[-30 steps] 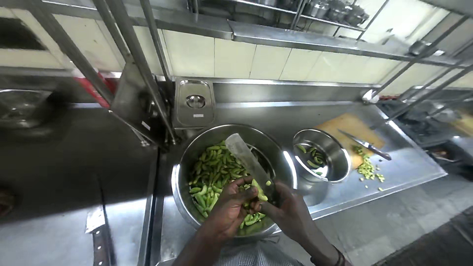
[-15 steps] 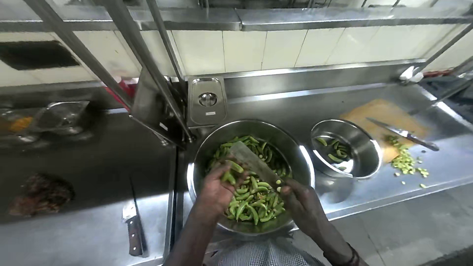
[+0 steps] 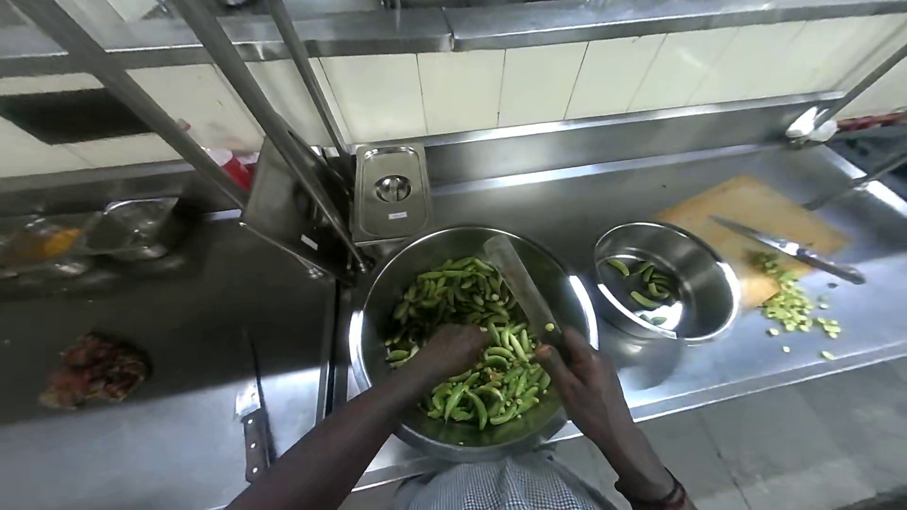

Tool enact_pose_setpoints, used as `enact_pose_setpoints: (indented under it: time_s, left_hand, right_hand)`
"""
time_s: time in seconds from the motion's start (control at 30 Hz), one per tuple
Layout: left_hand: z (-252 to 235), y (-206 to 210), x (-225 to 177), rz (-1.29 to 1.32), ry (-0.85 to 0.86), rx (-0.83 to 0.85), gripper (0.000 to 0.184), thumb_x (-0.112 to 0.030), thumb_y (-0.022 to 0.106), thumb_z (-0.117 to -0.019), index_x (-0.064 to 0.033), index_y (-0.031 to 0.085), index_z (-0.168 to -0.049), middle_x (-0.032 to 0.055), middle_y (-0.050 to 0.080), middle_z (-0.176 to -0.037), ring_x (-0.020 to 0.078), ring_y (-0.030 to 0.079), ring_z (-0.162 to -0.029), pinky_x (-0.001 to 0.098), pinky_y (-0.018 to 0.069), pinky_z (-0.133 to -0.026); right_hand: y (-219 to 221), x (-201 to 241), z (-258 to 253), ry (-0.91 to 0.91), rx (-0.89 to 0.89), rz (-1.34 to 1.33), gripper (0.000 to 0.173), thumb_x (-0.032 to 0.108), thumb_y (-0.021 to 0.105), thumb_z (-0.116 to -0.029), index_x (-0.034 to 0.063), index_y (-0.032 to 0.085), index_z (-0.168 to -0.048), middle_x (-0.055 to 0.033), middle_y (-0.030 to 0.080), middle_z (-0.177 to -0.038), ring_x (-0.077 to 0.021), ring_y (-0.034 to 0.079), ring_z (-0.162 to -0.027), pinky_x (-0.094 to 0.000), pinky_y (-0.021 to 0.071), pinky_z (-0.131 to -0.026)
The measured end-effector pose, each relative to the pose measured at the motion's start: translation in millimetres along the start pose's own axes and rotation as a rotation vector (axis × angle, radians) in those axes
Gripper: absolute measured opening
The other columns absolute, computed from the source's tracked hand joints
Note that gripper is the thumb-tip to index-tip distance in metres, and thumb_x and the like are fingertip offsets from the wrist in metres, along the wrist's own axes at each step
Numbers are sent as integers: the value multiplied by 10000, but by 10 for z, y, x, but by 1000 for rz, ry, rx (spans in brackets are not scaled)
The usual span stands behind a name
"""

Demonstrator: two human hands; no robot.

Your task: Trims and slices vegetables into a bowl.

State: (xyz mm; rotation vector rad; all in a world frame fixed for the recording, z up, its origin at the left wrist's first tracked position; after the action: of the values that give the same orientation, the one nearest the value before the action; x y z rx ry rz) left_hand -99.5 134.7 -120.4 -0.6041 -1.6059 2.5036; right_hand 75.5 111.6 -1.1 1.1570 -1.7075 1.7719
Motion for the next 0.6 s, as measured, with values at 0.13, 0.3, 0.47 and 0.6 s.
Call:
enact_pose_setpoints:
  time_s: [0.13, 0.3, 0.47, 0.6]
  left_hand:
    - [-66, 32, -28, -18, 25, -1, 323, -111, 612, -985, -205, 669, -1288, 154, 681, -1162, 360, 688, -1004, 562, 560, -860]
    - [343, -467, -24, 515, -67, -212, 316, -200, 705, -971, -62, 665, -1252, 141, 643, -1293, 308, 635, -1173, 533, 510, -1025]
    - [907, -710, -283, 804, -71, -482, 217, -238, 788, -901, -150, 722, -1087, -10, 705, -1049, 106, 673, -949, 361, 584, -848]
    - [1128, -798, -483, 765, 80, -704, 169, -205, 772, -868, -136, 730, -1016, -32, 708, -1004, 52, 673, -910, 269, 588, -799]
  right_hand:
    - [-17, -69, 14, 46, 15, -34, 421, 580, 528, -987, 176, 639, -951, 38, 529, -641, -113, 523, -530, -331, 462, -494]
    - [3, -139, 50, 104, 55, -116, 389, 534, 580, -977, 153, 657, -987, 25, 570, -680, -115, 556, -572, -340, 491, -532]
    - [180, -34, 49, 78, 173, -158, 394, 514, 710, -896, 144, 664, -1025, 28, 649, -762, -108, 632, -662, -343, 556, -614]
    - [270, 95, 63, 50, 219, -129, 415, 518, 770, -843, 162, 662, -1027, 42, 647, -762, -89, 628, -661, -324, 555, -607]
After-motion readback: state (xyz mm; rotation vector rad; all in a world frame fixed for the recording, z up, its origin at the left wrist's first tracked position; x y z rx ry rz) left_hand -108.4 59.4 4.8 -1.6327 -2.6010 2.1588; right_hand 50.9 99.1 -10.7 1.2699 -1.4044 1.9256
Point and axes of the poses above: each hand's wrist, its own z-axis away from the middle knuckle, its own y-axis out of the palm, x = y × z, the point moved 9 cm from there along -z, towards the middle knuckle
